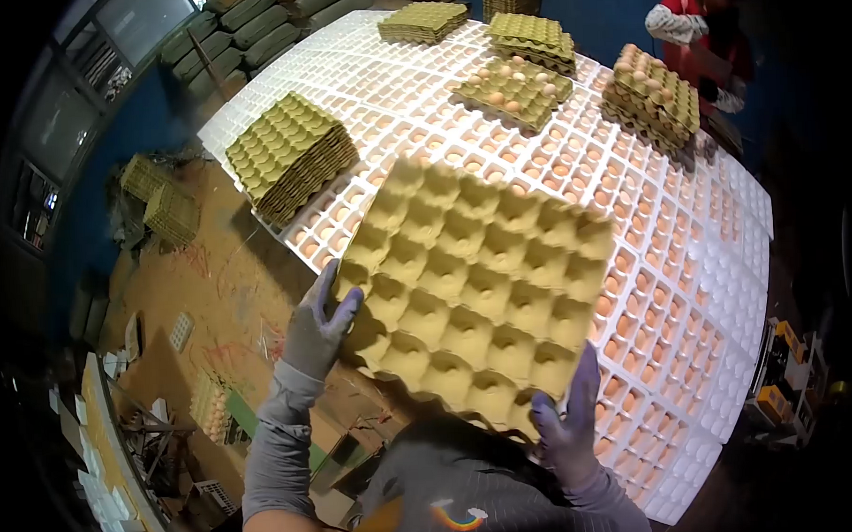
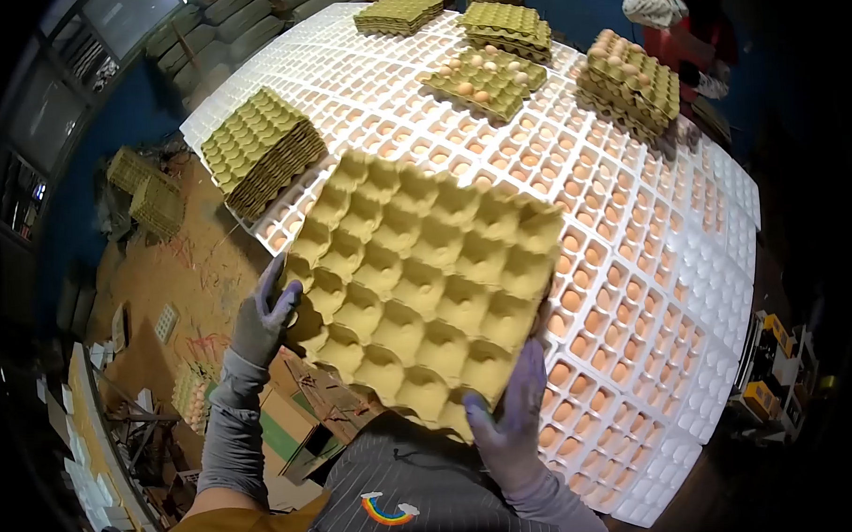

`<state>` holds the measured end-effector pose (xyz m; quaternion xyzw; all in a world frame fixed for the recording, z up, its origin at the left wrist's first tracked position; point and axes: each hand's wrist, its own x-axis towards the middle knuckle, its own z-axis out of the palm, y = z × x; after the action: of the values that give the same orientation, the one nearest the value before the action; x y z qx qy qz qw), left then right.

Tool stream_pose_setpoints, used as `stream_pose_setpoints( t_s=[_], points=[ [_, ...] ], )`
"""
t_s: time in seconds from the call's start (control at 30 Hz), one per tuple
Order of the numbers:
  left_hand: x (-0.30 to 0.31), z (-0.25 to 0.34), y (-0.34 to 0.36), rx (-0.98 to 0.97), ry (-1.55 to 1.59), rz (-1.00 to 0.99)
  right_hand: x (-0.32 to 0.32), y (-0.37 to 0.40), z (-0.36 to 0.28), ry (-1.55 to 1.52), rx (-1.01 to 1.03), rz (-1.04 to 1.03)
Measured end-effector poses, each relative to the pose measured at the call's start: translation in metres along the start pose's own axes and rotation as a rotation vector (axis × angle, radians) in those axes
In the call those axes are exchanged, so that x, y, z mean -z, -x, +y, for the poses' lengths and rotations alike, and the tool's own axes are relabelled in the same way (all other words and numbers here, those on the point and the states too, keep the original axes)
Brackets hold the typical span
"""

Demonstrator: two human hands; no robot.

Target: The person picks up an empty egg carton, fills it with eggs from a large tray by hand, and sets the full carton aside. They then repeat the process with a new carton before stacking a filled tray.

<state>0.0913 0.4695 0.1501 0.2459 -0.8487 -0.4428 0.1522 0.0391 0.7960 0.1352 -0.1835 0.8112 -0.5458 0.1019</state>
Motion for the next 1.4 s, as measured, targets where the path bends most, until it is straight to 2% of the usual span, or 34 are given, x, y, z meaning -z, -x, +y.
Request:
stream_pose_setpoints(
  t_s=[0.03,0.07,0.1,0.13,0.17,0.23,0.27,0.3,0.37,0.4,0.43,0.47,0.5,0.53,0.57,0.6,0.67,0.73,0.8,0.83,0.9,0.97,1.03,1.07,1.1,1.13,1.17,1.2,1.23,1.27,1.3,1.33,1.4],
  points=[
    [0.005,0.003,0.000,-0.094,0.095,0.058,-0.007,0.001,-0.014,-0.432,-0.163,0.005],
    [0.013,0.008,-0.005,-0.182,0.244,0.100,-0.012,-0.004,-0.029,-0.485,-0.136,0.036],
    [0.015,0.014,-0.009,-0.232,0.533,0.190,-0.017,-0.015,-0.041,-0.538,-0.105,0.072],
    [0.020,0.010,-0.018,-0.333,0.393,0.444,-0.026,-0.026,-0.049,-0.612,-0.073,0.124],
    [0.023,0.006,-0.025,-0.424,0.243,0.694,-0.030,-0.035,-0.055,-0.526,0.064,0.144],
    [0.012,0.001,-0.014,-0.295,0.522,0.547,-0.064,-0.060,-0.057,-0.279,0.119,0.270],
    [-0.002,0.018,-0.014,-0.392,0.436,0.531,-0.082,-0.072,-0.070,-0.275,0.127,0.269],
    [-0.022,0.027,-0.007,-0.409,0.331,0.508,-0.105,-0.082,-0.086,-0.340,0.148,0.168],
    [-0.021,0.045,-0.021,-0.343,0.288,0.663,-0.138,-0.101,-0.109,-0.468,0.196,-0.038],
    [-0.002,0.035,-0.041,-0.293,0.403,0.695,-0.144,-0.107,-0.111,-0.509,0.219,-0.137],
    [0.021,0.031,-0.063,-0.345,0.467,0.720,-0.149,-0.111,-0.111,-0.549,0.236,-0.233],
    [0.043,0.044,-0.078,-0.413,0.566,0.730,-0.144,-0.113,-0.104,-0.332,0.357,-0.237],
    [0.064,0.017,-0.106,-0.414,0.516,0.708,-0.130,-0.110,-0.104,-0.200,0.403,-0.275],
    [0.086,-0.014,-0.139,-0.436,0.574,0.655,-0.117,-0.104,-0.100,-0.138,0.427,-0.272],
    [0.100,-0.028,-0.165,-0.430,0.642,0.684,-0.107,-0.096,-0.093,-0.076,0.453,-0.269],
    [0.130,-0.102,-0.218,-0.363,0.532,0.685,-0.097,-0.090,-0.082,0.010,0.479,-0.240],
    [0.154,-0.160,-0.276,-0.248,0.538,0.717,-0.084,-0.077,-0.065,0.094,0.498,-0.204],
    [0.175,-0.210,-0.308,0.067,0.332,0.562,-0.073,-0.064,-0.059,0.303,0.464,-0.179],
    [0.194,-0.300,-0.350,0.303,-0.224,0.438,-0.067,-0.058,-0.050,0.332,0.449,-0.200],
    [0.193,-0.315,-0.359,0.302,-0.225,0.428,-0.065,-0.058,-0.048,0.360,0.439,-0.225],
    [0.179,-0.339,-0.372,0.323,-0.579,0.646,-0.063,-0.062,-0.049,0.383,0.380,-0.196],
    [0.134,-0.237,-0.334,0.036,-0.867,0.842,-0.053,-0.067,-0.047,0.419,0.338,-0.221],
    [0.103,-0.180,-0.328,-0.552,-0.473,0.618,-0.049,-0.090,-0.051,0.465,0.367,-0.126],
    [0.075,-0.143,-0.313,-0.521,-0.194,0.288,-0.044,-0.110,-0.040,0.637,0.740,-0.109],
    [0.044,-0.106,-0.289,-0.470,0.078,-0.042,-0.042,-0.129,-0.042,0.664,0.739,-0.114],
    [0.019,-0.072,-0.265,-0.473,0.052,-0.237,-0.047,-0.149,-0.043,0.627,0.625,-0.041],
    [-0.006,-0.047,-0.245,-0.476,0.023,-0.429,-0.047,-0.174,-0.027,0.754,0.818,-0.012],
    [-0.030,-0.033,-0.232,-0.595,-0.007,-0.525,-0.055,-0.190,-0.027,0.573,0.472,-0.009],
    [-0.047,-0.023,-0.224,-0.715,-0.040,-0.616,-0.062,-0.208,-0.019,0.578,0.425,-0.014],
    [-0.064,-0.021,-0.219,-0.825,-0.177,-0.606,-0.069,-0.222,-0.018,0.693,0.434,-0.040],
    [-0.079,-0.023,-0.218,-0.931,-0.317,-0.592,-0.077,-0.234,0.001,0.805,0.561,-0.021],
    [-0.086,-0.024,-0.219,-0.871,-0.295,-0.660,-0.080,-0.241,0.002,0.837,0.547,-0.059],
    [-0.092,-0.026,-0.219,-0.927,-0.286,-0.611,-0.079,-0.245,0.003,0.863,0.520,-0.101]
  ],
)
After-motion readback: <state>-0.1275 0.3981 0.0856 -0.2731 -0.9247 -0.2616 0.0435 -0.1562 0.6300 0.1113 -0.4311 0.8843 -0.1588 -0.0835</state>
